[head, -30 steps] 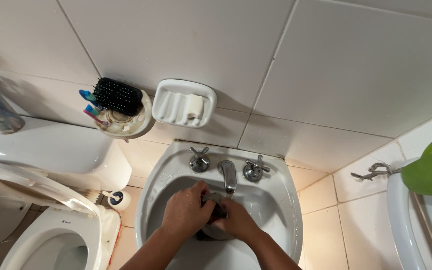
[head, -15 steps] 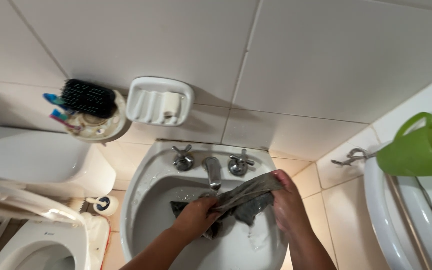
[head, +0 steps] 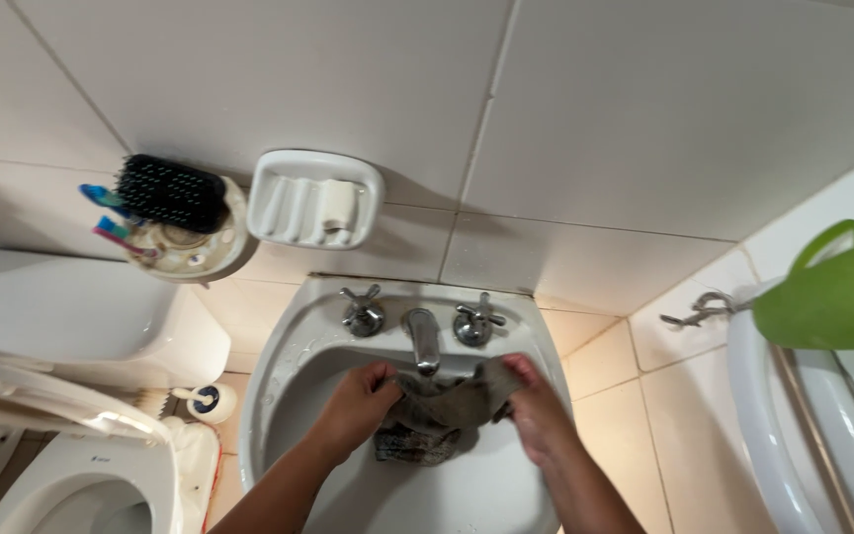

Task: Hand-washing a small grey cloth in a bathroom sink by scrubbing it under running water and wringing it out.

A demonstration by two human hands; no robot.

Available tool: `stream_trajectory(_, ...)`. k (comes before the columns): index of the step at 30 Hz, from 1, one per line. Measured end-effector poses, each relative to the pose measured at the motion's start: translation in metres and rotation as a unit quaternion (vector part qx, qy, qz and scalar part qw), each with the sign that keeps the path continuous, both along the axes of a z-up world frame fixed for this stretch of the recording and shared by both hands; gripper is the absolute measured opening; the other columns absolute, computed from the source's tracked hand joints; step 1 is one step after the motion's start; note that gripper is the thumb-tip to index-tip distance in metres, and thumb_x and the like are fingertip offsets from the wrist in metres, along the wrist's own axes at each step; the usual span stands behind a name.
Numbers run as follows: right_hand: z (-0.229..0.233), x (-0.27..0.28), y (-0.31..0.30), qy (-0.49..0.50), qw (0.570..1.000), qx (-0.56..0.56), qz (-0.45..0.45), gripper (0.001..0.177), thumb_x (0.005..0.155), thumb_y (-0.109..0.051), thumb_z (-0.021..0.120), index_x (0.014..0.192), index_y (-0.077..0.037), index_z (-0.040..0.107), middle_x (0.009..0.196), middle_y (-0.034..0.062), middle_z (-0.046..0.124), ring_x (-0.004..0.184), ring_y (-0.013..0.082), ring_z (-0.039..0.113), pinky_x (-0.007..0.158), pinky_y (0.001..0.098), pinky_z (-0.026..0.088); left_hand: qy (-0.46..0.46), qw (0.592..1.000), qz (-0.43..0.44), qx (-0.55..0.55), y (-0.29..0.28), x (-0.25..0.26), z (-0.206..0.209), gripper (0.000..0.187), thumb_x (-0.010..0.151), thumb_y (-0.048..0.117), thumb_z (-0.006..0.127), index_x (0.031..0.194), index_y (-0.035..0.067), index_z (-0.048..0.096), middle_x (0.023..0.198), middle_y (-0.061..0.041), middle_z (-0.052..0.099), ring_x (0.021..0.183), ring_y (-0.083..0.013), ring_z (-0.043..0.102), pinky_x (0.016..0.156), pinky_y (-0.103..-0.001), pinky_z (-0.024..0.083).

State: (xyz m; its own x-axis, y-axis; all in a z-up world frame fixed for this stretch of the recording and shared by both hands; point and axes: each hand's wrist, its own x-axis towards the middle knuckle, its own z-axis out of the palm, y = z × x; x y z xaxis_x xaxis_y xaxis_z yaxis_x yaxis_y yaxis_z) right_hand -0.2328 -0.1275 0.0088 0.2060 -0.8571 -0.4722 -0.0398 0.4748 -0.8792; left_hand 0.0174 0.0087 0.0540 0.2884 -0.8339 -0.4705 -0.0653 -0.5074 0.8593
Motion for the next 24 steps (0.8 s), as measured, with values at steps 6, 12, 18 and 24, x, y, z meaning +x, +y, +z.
stream_trajectory(6,-0.026,0.068,0.037,0.086,0.98,0.04,0.175,0.074,0.074,0.019,0.047,0.134,-0.012,0.077,0.125,0.015,0.08,0.108,0.0304,0.073,0.083,0.0328,0.056,0.117,0.981,0.117,-0.105,0.01,0.006,0.08,0.023,0.094,0.004,0.062,0.074,0.011,0.053,0.06,0.002,0.037,0.054,-0.0113,0.028,0.05,-0.033,0.02)
stream_trajectory(12,-0.014,0.114,0.059,-0.033,0.971,0.125,0.203,0.021,0.093,-0.014,0.076,0.114,-0.016,0.081,0.098,0.0,0.08,0.093,0.016,0.07,0.085,0.033,0.053,0.103,0.961,0.162,-0.2,0.016,0.019,0.145,0.02,0.089,0.0,0.061,0.072,0.01,0.059,0.059,-0.001,0.051,0.054,-0.0122,0.041,0.049,-0.031,0.03)
stream_trajectory(18,-0.019,0.078,0.032,0.01,0.957,0.281,0.076,0.059,0.092,-0.037,0.083,0.144,-0.011,0.076,0.119,0.0137,0.085,0.106,0.0351,0.08,0.096,0.0565,0.065,0.106,0.972,0.151,-0.145,0.0,0.015,0.093,0.02,0.098,0.006,0.069,0.08,0.011,0.062,0.062,-0.002,0.054,0.052,-0.0124,0.042,0.047,-0.03,0.03)
stream_trajectory(24,-0.013,-0.001,0.006,-0.008,0.965,0.25,0.074,0.033,0.096,-0.02,0.07,0.122,-0.004,0.081,0.098,0.0211,0.081,0.081,0.0397,0.075,0.084,0.066,0.065,-0.044,0.996,0.023,0.071,-0.008,0.0,0.006,0.02,0.107,0.024,0.059,0.095,0.013,0.071,0.075,-0.002,0.063,0.066,-0.0167,0.055,0.067,-0.037,0.044)
